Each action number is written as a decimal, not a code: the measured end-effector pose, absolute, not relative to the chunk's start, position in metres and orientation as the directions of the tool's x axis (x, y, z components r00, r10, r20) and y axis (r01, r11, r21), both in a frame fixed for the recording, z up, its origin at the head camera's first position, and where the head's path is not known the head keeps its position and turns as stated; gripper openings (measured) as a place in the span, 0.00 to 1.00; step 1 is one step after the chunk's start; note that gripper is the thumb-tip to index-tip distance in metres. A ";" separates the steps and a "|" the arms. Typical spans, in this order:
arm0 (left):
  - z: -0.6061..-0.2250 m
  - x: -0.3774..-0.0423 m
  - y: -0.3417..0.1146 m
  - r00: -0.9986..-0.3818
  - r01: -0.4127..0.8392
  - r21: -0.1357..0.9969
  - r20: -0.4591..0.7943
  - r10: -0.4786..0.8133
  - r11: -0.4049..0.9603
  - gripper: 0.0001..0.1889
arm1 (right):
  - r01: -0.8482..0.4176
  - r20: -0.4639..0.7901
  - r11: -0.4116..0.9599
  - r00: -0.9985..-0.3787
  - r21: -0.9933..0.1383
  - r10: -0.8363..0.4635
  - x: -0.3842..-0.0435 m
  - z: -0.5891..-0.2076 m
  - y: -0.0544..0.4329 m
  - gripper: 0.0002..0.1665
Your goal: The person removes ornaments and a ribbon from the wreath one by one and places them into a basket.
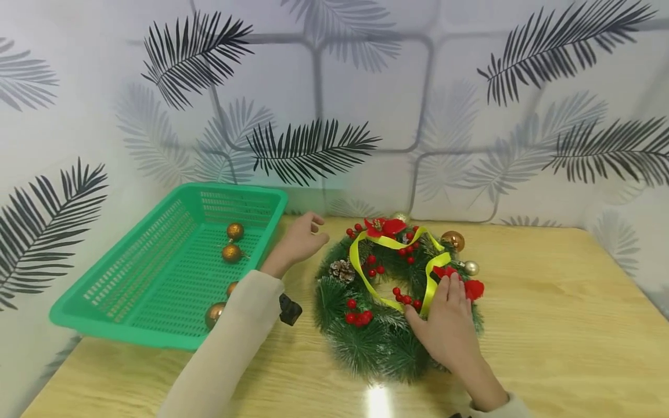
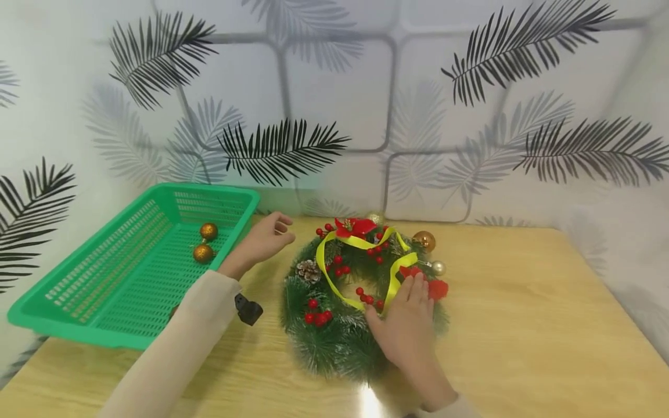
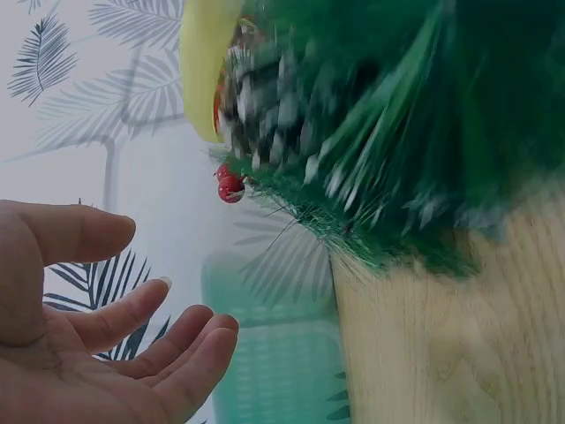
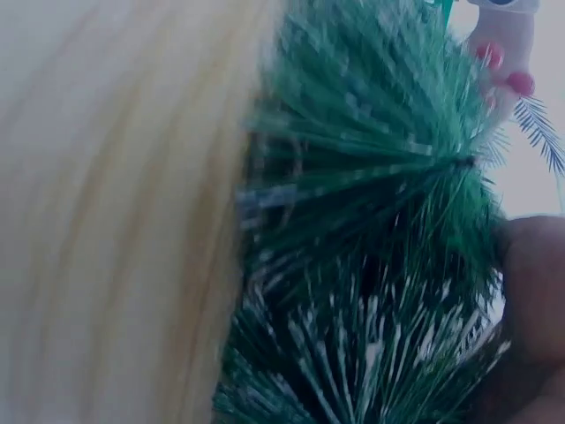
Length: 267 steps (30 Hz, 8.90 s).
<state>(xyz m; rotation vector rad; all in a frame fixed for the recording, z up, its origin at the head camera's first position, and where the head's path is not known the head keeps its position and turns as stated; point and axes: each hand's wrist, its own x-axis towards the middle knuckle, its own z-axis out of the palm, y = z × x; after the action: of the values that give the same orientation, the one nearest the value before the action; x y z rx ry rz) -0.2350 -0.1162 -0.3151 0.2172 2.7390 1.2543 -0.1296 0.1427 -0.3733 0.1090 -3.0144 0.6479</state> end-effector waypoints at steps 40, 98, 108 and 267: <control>-0.350 -0.258 -0.119 -0.994 0.051 0.793 -0.019 0.109 0.607 0.26 | -0.586 0.047 0.659 -0.763 -0.472 -0.645 -0.254 -0.366 0.207 0.57; -0.383 -0.283 -0.130 -0.997 0.039 0.833 -0.004 0.076 0.551 0.26 | -0.313 0.097 0.556 -0.919 -0.770 -0.383 -0.170 -0.384 0.196 0.45; -0.375 -0.278 -0.129 -0.998 0.045 0.850 0.017 0.058 0.524 0.27 | -0.323 0.099 0.576 -0.917 -0.751 -0.386 -0.169 -0.383 0.196 0.45; -0.300 -0.194 -0.269 -0.988 0.017 0.555 -0.117 0.098 0.832 0.32 | -0.397 -0.024 0.692 -0.858 -0.602 -0.513 -0.195 -0.367 0.229 0.59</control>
<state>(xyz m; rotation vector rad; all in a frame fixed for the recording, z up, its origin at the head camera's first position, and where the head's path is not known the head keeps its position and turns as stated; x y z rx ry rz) -0.1942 -0.2694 -0.2997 0.0907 2.8714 0.8672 -0.1948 0.2290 -0.3675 0.8323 -3.0630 1.0152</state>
